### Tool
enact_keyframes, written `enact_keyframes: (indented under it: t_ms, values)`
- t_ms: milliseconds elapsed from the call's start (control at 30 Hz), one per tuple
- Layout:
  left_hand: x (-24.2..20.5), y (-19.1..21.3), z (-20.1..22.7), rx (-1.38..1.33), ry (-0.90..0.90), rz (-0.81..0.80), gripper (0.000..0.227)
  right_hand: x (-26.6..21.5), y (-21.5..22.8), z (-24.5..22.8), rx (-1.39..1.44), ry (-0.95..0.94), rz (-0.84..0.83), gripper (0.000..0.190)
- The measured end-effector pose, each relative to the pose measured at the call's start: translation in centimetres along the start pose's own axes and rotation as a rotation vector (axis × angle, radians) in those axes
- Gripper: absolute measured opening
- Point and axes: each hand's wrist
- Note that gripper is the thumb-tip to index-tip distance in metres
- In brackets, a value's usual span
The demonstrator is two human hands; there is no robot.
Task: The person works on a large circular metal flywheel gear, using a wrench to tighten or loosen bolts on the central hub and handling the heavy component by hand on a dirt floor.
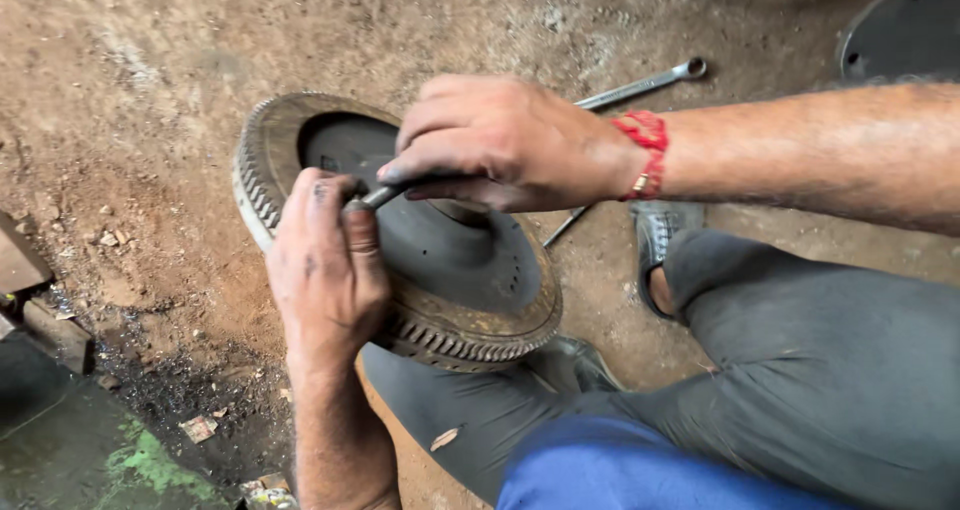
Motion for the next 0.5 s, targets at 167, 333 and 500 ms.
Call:
enact_keyframes:
  t_ms: [167,333,500]
  values:
    - [0.4,-0.5,0.0,-0.004,0.07,-0.033,0.038,-0.5,-1.0,0.7,0.293,-0.204,0.069,0.025]
    - [0.5,-0.4,-0.1,0.09,0.058,-0.077,0.042,-0.5,-1.2,1.3,0.767,-0.74,-0.19,0.038]
    - [0.8,-0.1,0.2,0.116,0.042,-0.074,0.037,-0.6,-1.1,1.8,0.513,-0.386,-0.093,0.028]
Point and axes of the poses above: each hand's wrist, its own x-axis towards the middle knuckle, its own y-axis out of the back of the hand, z = x × y, and after that the axes turned 11 degrees about y, right-handed
